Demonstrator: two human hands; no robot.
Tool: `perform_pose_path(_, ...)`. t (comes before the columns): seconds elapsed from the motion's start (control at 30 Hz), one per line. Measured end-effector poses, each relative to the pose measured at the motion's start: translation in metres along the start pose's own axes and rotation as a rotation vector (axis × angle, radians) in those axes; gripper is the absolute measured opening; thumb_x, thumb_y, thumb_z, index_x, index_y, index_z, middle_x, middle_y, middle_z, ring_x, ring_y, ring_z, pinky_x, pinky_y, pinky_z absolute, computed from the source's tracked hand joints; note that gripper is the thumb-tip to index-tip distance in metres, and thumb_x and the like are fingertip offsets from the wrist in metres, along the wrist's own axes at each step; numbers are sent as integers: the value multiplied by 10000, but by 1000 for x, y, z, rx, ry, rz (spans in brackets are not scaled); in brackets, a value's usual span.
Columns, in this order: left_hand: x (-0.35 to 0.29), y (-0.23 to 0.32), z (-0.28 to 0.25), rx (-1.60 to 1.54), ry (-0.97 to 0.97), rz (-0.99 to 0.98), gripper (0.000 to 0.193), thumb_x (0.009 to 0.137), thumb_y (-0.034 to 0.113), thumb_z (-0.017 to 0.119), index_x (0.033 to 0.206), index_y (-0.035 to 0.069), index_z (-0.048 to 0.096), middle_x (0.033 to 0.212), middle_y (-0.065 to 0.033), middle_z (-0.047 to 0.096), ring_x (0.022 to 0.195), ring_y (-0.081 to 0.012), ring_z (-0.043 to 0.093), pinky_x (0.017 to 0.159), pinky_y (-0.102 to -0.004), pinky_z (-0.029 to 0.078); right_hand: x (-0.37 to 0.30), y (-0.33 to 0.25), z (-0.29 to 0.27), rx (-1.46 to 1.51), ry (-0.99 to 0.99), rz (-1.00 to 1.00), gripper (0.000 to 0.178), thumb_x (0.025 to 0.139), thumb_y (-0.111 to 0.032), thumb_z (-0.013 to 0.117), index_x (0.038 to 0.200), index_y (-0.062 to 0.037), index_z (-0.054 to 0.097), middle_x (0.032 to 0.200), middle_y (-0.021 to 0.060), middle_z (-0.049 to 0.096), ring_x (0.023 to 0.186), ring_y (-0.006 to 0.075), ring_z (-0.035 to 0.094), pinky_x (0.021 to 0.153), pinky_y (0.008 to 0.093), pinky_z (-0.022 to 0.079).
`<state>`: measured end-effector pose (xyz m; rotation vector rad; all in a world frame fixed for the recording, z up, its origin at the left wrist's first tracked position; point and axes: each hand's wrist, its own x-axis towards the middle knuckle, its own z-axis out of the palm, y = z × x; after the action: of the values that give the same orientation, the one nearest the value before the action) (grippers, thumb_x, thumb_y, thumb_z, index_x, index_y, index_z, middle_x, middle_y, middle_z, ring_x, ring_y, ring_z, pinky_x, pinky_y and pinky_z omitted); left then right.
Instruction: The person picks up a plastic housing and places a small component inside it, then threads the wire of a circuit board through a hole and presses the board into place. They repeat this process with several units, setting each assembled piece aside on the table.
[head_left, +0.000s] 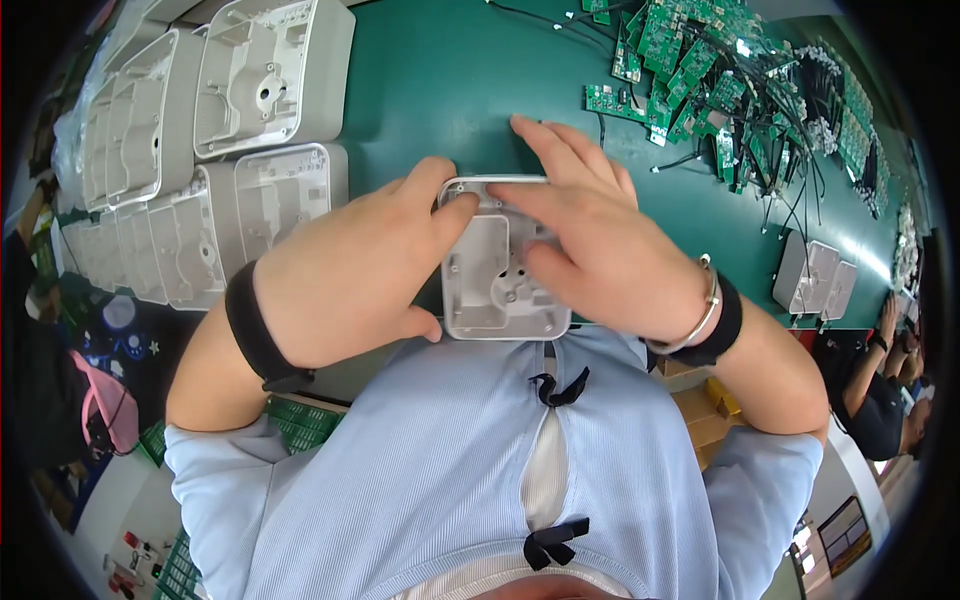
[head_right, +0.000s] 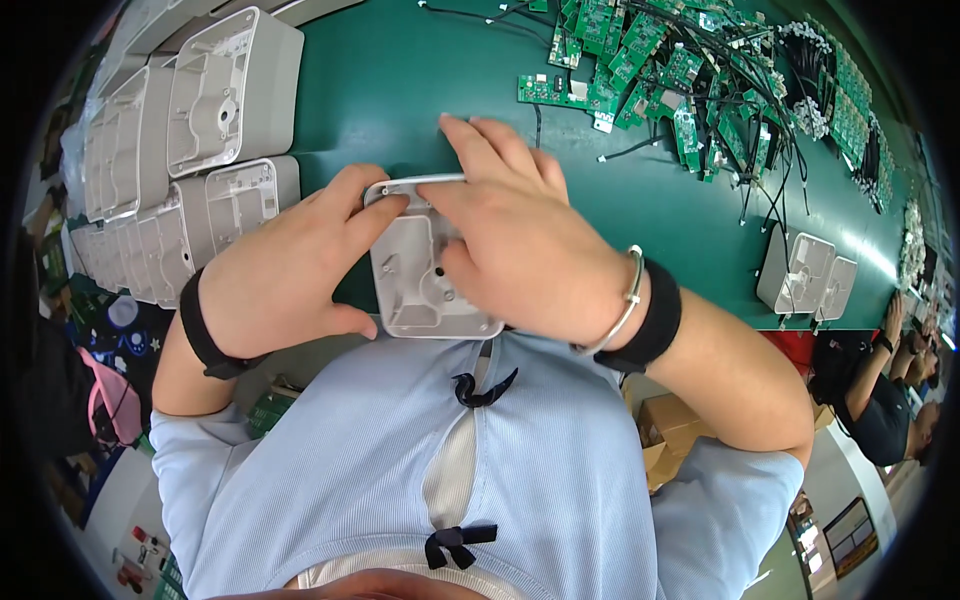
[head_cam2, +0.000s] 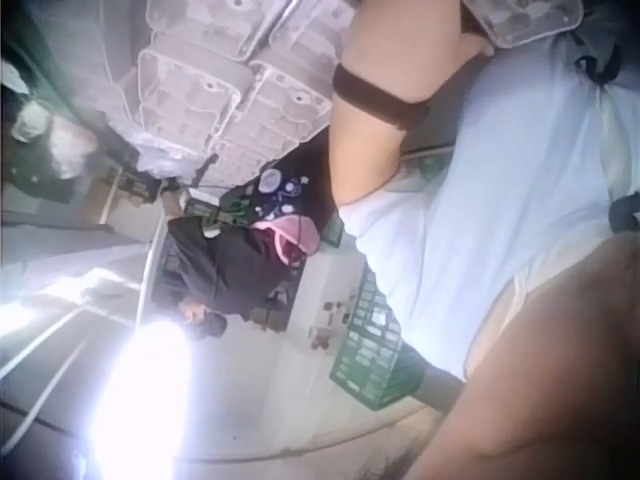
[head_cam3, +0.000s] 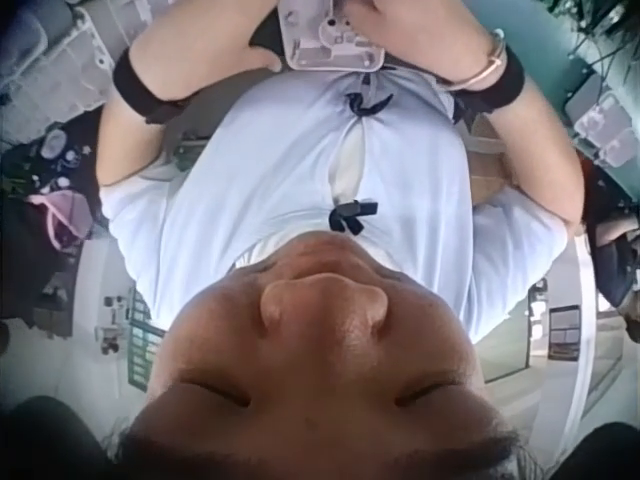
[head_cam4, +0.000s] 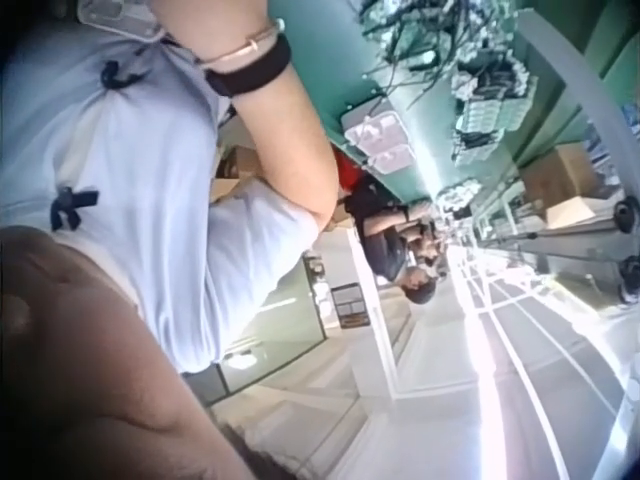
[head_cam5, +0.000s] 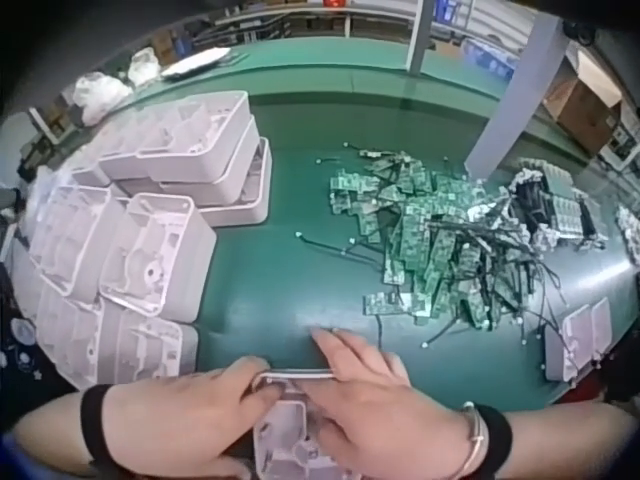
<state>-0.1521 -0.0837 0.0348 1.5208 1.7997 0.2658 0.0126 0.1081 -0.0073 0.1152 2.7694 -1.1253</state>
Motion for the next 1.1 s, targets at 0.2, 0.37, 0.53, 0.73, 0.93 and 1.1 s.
perform_pose_path(0.2,-2,19,23,18,94,-47,697,780,109,868,1403,47,563,1266,-178,542,1058,-414,645,915,-486,542,9,10,-9,-207,14,-158,470,852,-42,606,1303,-89,732,1603,255,444,1498,452,364,1220,526,317)
perform_pose_path(0.37,-1,22,57,176,302,-76,544,806,97,818,1317,59,636,1101,-136,562,983,-355,655,839,-458,552,-6,2,-5,-200,42,-64,447,848,-21,608,1266,-86,753,1579,249,482,1487,439,393,1204,499,351)
perform_pose_path(0.53,-3,16,75,235,424,-25,434,797,121,801,1219,75,708,1039,-103,577,927,-298,664,790,-420,557,-16,-4,-12,-91,-19,15,463,847,-23,622,1288,-93,744,1545,257,488,1482,430,379,1212,490,331)
perform_pose_path(0.73,-3,12,86,262,563,44,248,859,115,662,1086,43,733,937,-87,576,858,-237,658,760,-370,561,-10,-28,-46,329,-310,268,492,945,-52,597,1434,-67,645,1097,112,660,1020,199,607,878,330,490)
perform_pose_path(0.93,-6,9,94,281,599,36,320,833,155,727,1143,74,730,1046,-88,614,899,-232,672,786,-365,565,8,-31,-33,902,-523,631,571,1012,-74,567,1573,-12,482,801,-19,628,632,28,501,530,204,366)
perform_pose_path(1.1,-4,6,98,283,584,22,321,847,184,723,1153,85,726,1096,-98,638,930,-240,683,803,-373,569,16,-14,-37,1046,-611,725,596,1021,-81,553,1599,-8,431,789,21,656,558,37,470,472,210,326)
